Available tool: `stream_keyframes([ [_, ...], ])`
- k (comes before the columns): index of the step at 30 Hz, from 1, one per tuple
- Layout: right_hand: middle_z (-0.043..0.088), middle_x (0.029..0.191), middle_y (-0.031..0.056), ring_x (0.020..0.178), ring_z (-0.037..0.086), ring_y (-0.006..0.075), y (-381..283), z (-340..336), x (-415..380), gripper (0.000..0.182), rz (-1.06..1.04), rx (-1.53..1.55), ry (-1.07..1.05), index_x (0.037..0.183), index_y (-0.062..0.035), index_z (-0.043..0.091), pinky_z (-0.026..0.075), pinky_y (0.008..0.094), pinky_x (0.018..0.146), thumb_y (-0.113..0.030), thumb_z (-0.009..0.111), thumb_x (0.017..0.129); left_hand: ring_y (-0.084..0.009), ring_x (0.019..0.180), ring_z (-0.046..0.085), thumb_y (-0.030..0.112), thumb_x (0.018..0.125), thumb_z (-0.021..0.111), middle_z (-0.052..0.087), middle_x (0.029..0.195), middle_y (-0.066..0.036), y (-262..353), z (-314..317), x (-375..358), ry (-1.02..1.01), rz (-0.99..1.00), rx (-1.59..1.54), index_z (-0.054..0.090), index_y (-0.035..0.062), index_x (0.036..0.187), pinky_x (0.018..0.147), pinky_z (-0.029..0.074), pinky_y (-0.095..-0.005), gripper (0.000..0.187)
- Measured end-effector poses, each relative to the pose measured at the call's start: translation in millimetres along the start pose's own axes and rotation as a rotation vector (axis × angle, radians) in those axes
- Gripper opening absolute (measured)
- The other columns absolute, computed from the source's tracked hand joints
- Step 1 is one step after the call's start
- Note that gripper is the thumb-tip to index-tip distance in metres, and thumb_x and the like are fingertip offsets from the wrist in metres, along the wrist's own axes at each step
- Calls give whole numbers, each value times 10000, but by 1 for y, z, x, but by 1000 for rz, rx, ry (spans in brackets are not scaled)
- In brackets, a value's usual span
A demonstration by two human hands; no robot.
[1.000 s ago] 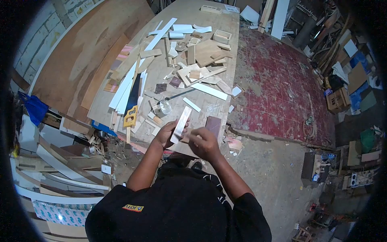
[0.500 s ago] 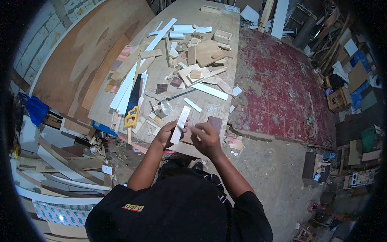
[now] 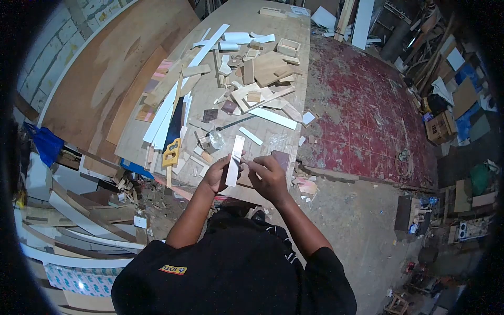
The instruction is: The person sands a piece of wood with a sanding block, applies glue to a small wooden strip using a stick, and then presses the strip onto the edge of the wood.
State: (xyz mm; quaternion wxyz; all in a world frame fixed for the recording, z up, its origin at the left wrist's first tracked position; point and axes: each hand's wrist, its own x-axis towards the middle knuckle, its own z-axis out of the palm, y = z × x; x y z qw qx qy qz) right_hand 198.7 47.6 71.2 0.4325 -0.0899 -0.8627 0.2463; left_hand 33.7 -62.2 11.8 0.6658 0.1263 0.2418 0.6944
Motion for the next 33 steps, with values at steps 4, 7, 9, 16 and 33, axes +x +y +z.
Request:
stream_keyframes([
  [4, 617, 833, 99, 723, 618, 251, -12, -2, -7, 249, -64, 114, -156, 914, -55, 676, 499, 343, 612, 35, 709, 684, -176, 921, 616, 326, 934, 597, 608, 1052, -68, -1, 4, 1, 67, 22, -39, 453, 18, 1344, 768, 535, -318, 532],
  [7, 620, 838, 98, 730, 623, 254, -20, -9, -6, 257, -118, 139, -196, 927, -58, 680, 504, 342, 621, 33, 708, 688, -192, 935, 625, 301, 935, 596, 615, 1067, -78, -2, -4, 0, 75, 37, -59, 452, 24, 1345, 817, 531, -338, 516],
  [9, 622, 835, 94, 734, 625, 251, -16, -9, -3, 284, -11, 28, -46, 958, -70, 691, 506, 340, 625, 37, 704, 695, -204, 957, 635, 279, 929, 606, 629, 1081, -91, -3, 3, -4, 75, 56, -84, 459, 22, 1340, 843, 527, -358, 507],
  [16, 626, 849, 88, 769, 633, 247, -10, -1, -14, 312, -10, 146, -183, 964, -87, 702, 519, 349, 634, 19, 727, 672, -201, 971, 617, 317, 934, 594, 607, 1078, -84, -5, -3, -2, 24, 63, -74, 432, 30, 1362, 825, 531, -370, 540],
  [33, 621, 844, 81, 749, 619, 243, 3, -16, -10, 345, -116, 118, -115, 997, -77, 690, 498, 344, 620, 45, 708, 675, -146, 891, 610, 320, 951, 570, 628, 1063, -78, -1, 17, -6, 113, 49, -30, 467, -10, 1330, 714, 542, -250, 513],
])
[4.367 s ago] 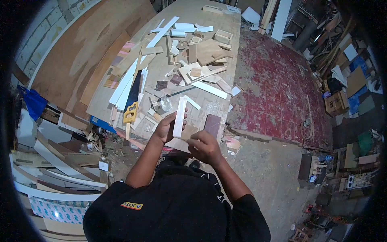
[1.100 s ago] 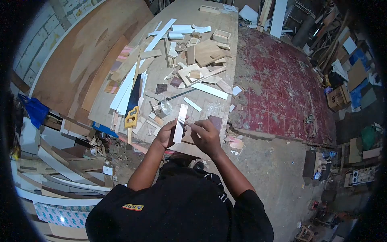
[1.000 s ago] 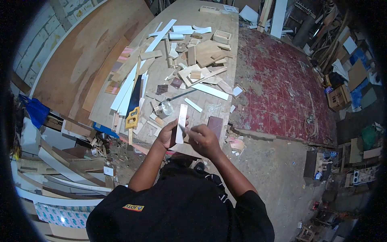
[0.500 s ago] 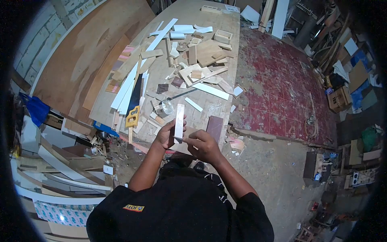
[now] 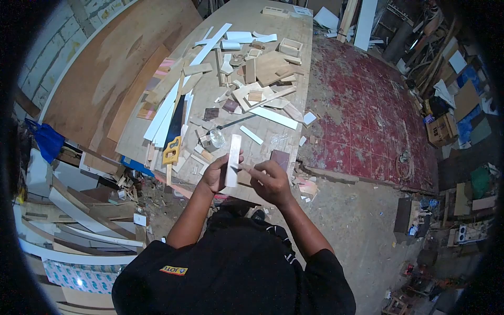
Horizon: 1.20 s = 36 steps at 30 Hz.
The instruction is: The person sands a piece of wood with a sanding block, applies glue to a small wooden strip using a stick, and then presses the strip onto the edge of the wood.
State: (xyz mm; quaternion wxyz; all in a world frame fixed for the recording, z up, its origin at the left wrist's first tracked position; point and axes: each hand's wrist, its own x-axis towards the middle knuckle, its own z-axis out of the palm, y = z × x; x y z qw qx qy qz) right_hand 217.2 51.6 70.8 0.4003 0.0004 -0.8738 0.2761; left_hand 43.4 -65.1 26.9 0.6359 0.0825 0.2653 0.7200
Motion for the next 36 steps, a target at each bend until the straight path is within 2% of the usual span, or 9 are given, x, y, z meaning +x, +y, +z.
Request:
stream_keyframes([
  [1, 621, 850, 80, 753, 620, 243, 4, 2, 1, 354, 14, -49, 46, 1003, -78, 688, 498, 343, 621, 47, 709, 672, -146, 891, 610, 320, 951, 570, 628, 1063, -78, -1, -7, 1, 0, -1, 0, 467, -10, 1330, 714, 542, -250, 513],
  [3, 621, 855, 80, 757, 621, 244, 8, 6, 0, 363, 28, -100, 96, 1008, -79, 687, 498, 342, 622, 49, 711, 669, -162, 905, 621, 308, 950, 573, 641, 1054, -88, 1, -19, 4, -195, -68, -107, 503, -13, 1297, 769, 536, -268, 478],
  [4, 621, 858, 81, 761, 622, 243, 9, 7, 0, 373, 15, -91, 83, 1016, -82, 686, 495, 341, 619, 51, 712, 668, -183, 918, 634, 293, 949, 575, 648, 1050, -95, -1, -18, 4, -150, -67, -107, 535, -10, 1262, 839, 522, -314, 437],
  [7, 621, 865, 83, 770, 624, 244, 9, 12, -8, 388, 29, -61, 52, 1032, -86, 684, 490, 339, 617, 50, 712, 670, -196, 937, 639, 281, 953, 567, 647, 1060, -101, -4, -7, 1, -26, -9, -30, 547, -4, 1238, 879, 509, -344, 403],
  [15, 625, 883, 82, 772, 617, 244, 12, 7, -29, 416, 2, -127, 31, 1059, -105, 690, 495, 340, 633, 37, 712, 669, -199, 962, 630, 282, 963, 545, 642, 1072, -118, -8, -19, 4, -1, 13, -62, 549, -7, 1204, 881, 509, -332, 377],
  [22, 627, 916, 86, 805, 618, 262, 9, 15, -20, 409, -15, -242, 161, 1051, -77, 707, 503, 362, 672, 41, 703, 660, -198, 957, 625, 276, 973, 523, 628, 1085, -127, -12, -6, 3, -55, -36, -80, 520, -50, 1220, 872, 512, -316, 409],
  [25, 627, 919, 87, 835, 617, 263, 8, 21, -22, 403, -61, -232, 135, 1052, -67, 703, 506, 365, 685, 37, 705, 663, -198, 1011, 618, 312, 966, 532, 651, 1102, -105, -15, -9, 8, -46, -29, -61, 542, -17, 1255, 918, 481, -343, 438],
  [32, 624, 889, 87, 774, 621, 259, 4, 8, -37, 375, 43, -207, 171, 1032, -103, 702, 501, 351, 648, 46, 702, 688, -199, 1009, 608, 266, 973, 519, 631, 1077, -125, -6, -30, 7, -35, -22, -121, 513, -56, 1225, 893, 495, -314, 409],
  [36, 622, 879, 94, 773, 616, 263, 5, 9, -19, 359, 100, -189, 163, 1026, -90, 693, 499, 356, 647, 38, 709, 691, -201, 961, 601, 273, 969, 524, 616, 1049, -121, -6, -17, 5, -59, -74, -76, 509, -60, 1232, 883, 490, -311, 425],
])
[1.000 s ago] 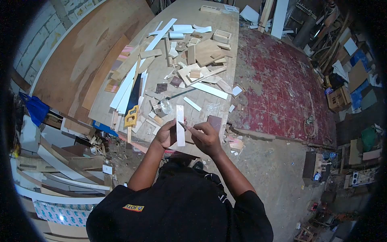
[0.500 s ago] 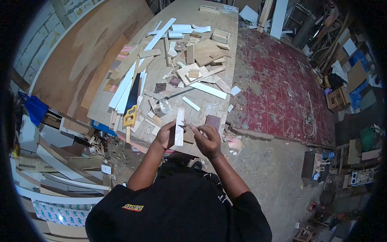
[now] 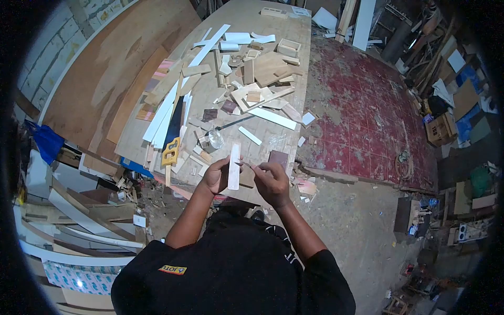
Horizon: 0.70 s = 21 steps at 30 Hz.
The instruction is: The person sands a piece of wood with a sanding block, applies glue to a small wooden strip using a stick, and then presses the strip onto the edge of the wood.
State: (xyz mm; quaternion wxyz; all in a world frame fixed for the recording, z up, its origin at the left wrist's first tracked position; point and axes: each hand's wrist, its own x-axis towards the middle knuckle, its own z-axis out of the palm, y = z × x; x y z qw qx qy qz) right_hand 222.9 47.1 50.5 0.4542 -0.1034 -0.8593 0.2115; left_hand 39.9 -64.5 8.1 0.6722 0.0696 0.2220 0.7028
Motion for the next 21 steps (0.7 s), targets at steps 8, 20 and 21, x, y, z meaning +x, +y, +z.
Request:
stream_keyframes([
  [8, 611, 867, 84, 775, 610, 252, -7, -8, 3, 369, -124, 78, -112, 1021, -82, 678, 479, 345, 633, 45, 702, 675, -205, 956, 602, 273, 980, 505, 616, 1038, -119, 6, 1, 3, 84, 40, 33, 504, -72, 1240, 878, 493, -315, 433],
  [20, 619, 867, 86, 772, 618, 260, -11, -3, 10, 324, -71, 150, -116, 984, -72, 687, 503, 355, 649, 33, 708, 679, -191, 858, 601, 286, 992, 482, 596, 976, -102, 9, 3, 2, 22, -33, 25, 505, -87, 1211, 837, 511, -307, 433],
  [21, 618, 871, 86, 774, 617, 259, -7, -2, 12, 337, -44, 104, -86, 999, -73, 686, 503, 354, 652, 35, 703, 680, -188, 859, 599, 286, 991, 483, 595, 970, -102, 8, 2, 2, 53, -18, 48, 505, -89, 1207, 837, 511, -304, 433],
])
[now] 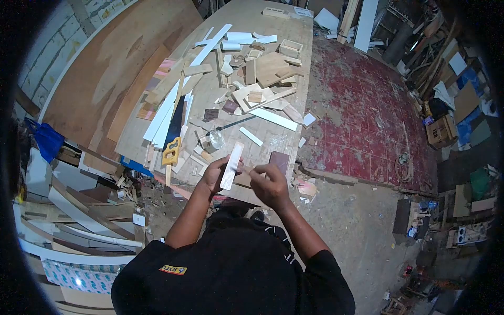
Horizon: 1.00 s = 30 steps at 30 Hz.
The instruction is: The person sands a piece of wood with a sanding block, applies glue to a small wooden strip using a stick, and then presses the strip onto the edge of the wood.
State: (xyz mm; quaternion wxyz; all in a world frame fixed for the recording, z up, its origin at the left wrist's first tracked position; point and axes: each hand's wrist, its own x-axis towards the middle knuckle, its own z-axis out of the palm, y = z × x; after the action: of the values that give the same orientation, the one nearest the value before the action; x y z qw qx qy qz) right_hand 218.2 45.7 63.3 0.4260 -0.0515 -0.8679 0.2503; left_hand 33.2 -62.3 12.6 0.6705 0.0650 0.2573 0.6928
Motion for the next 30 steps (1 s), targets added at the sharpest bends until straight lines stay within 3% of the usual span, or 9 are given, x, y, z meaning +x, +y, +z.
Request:
stream_keyframes([
  [5, 620, 869, 90, 766, 618, 257, -3, 4, 1, 338, -13, 32, -59, 1004, -70, 683, 506, 354, 652, 40, 692, 685, -193, 863, 609, 287, 989, 488, 598, 976, -113, 0, -2, 3, 42, 37, 13, 510, -93, 1195, 830, 517, -301, 433],
  [7, 627, 866, 91, 720, 618, 239, -9, 4, 1, 299, -90, 117, -100, 965, -80, 694, 501, 336, 606, 35, 708, 689, -205, 864, 626, 288, 989, 488, 609, 993, -128, 2, -5, 5, -92, 12, -67, 518, -93, 1188, 856, 524, -318, 431],
  [9, 628, 870, 89, 692, 612, 226, -9, 2, 1, 298, -128, 151, -103, 966, -94, 703, 496, 318, 580, 37, 711, 698, -208, 865, 628, 288, 989, 488, 609, 997, -131, 3, -1, 3, -64, 21, -46, 517, -95, 1186, 841, 528, -313, 432],
  [14, 625, 864, 95, 751, 624, 245, 15, 9, 9, 288, -17, -42, -3, 969, -72, 680, 510, 346, 623, 22, 711, 698, -205, 862, 621, 291, 986, 493, 605, 988, -127, 1, 4, 4, 43, 25, 6, 517, -98, 1180, 796, 537, -293, 436],
  [17, 625, 863, 93, 751, 624, 249, 8, 11, 2, 299, -59, 36, -54, 982, -78, 682, 510, 349, 620, 21, 711, 701, -189, 853, 612, 298, 984, 498, 598, 968, -111, 3, 1, 7, 84, 56, 9, 503, -91, 1192, 722, 541, -267, 441],
  [20, 625, 830, 77, 732, 629, 231, -13, 5, 5, 273, -115, 152, -159, 927, -73, 684, 504, 335, 612, 40, 722, 681, -163, 835, 603, 305, 984, 501, 589, 960, -99, 7, -6, 7, -14, 12, -54, 492, -77, 1194, 661, 533, -242, 436],
  [22, 622, 830, 75, 732, 628, 231, -11, 6, 6, 282, -114, 158, -121, 935, -75, 686, 504, 335, 613, 41, 719, 680, -141, 810, 590, 311, 985, 500, 580, 955, -87, 8, -5, 6, 39, 25, -23, 486, -60, 1194, 610, 514, -216, 426],
  [27, 621, 860, 89, 749, 623, 258, 4, 10, 13, 336, -24, 5, -28, 1005, -84, 678, 505, 362, 621, 25, 703, 688, -134, 796, 582, 319, 984, 504, 572, 950, -77, 5, -2, 10, 24, 22, -36, 490, -44, 1197, 611, 509, -206, 422],
  [30, 622, 878, 81, 761, 624, 252, -4, 11, 9, 345, -57, 114, -122, 1018, -86, 677, 504, 363, 627, 14, 708, 689, -130, 784, 598, 328, 988, 499, 594, 937, -68, 9, -3, 9, 2, 36, -41, 523, -33, 1185, 655, 513, -223, 412],
])
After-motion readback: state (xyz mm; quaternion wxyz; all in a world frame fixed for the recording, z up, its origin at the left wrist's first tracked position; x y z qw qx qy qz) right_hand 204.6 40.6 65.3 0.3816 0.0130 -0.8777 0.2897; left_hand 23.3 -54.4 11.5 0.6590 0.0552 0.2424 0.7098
